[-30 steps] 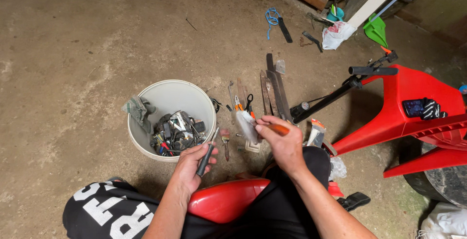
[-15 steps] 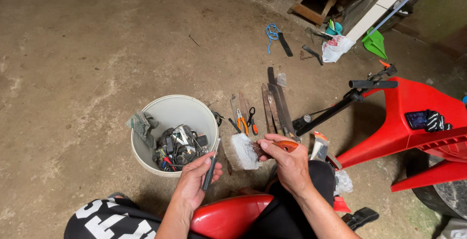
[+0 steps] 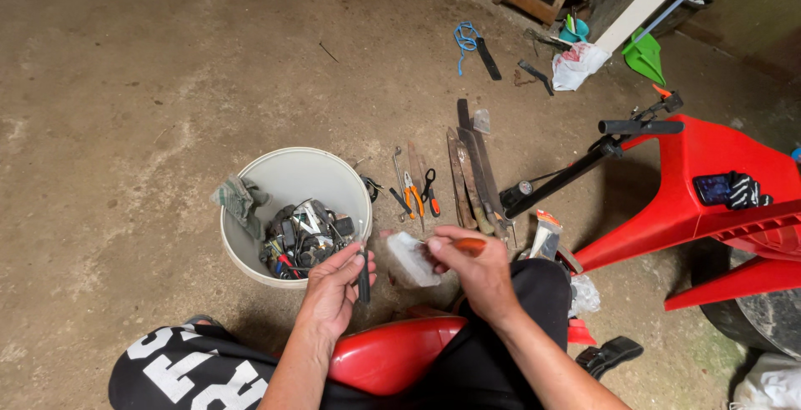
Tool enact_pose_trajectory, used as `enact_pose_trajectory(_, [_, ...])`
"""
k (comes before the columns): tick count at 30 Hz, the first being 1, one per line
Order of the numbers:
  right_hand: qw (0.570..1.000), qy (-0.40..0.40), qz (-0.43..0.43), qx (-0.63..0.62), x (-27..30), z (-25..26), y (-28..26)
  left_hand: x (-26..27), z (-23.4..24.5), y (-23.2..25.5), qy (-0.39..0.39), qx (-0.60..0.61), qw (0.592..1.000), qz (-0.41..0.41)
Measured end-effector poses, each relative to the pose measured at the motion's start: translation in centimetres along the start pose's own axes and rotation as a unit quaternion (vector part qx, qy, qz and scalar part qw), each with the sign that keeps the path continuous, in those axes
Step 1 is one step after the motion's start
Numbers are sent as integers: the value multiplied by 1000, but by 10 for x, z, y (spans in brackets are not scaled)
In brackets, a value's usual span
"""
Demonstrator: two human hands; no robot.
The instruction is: The person sits on a low stool and cleans several small tools from a bucket using a brush. They pick up screwdrivers and a cable, brush them, and place them on the floor. The person also handles a coiled black cable, inspecting and straightening it.
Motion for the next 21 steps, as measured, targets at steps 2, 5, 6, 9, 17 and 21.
enact_pose_trajectory(2, [997, -19, 26, 65, 6, -12, 7, -3, 1, -2, 8, 12, 1000, -1])
enact_pose_trajectory(5, [973, -72, 59, 209, 18, -34, 22, -4, 3, 0, 11, 15, 1000, -12])
enact_pose_trajectory(6, [958, -93, 69, 264, 22, -41, 28, -4, 5, 1, 10, 13, 1000, -17])
enact_pose_trajectory(9, [951, -91, 197, 222, 38, -63, 22, -2, 14, -2, 39, -1, 999, -3])
enact_pose_trajectory(17, [938, -161, 24, 305, 42, -79, 76, -1, 26, -10, 74, 11, 997, 5])
enact_pose_trajectory(21, [946, -128, 52, 292, 37, -76, 74, -4, 29, -14, 88, 7, 996, 18])
Point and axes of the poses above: each hand's wrist, its own x-axis away from the middle knuckle, its own z-axis out of the back of the hand, y = z × x, the point moved 9 cm from there along -x, towards the middle knuckle, and after that the axes turned 6 degrees about y, right-handed, at the moved point
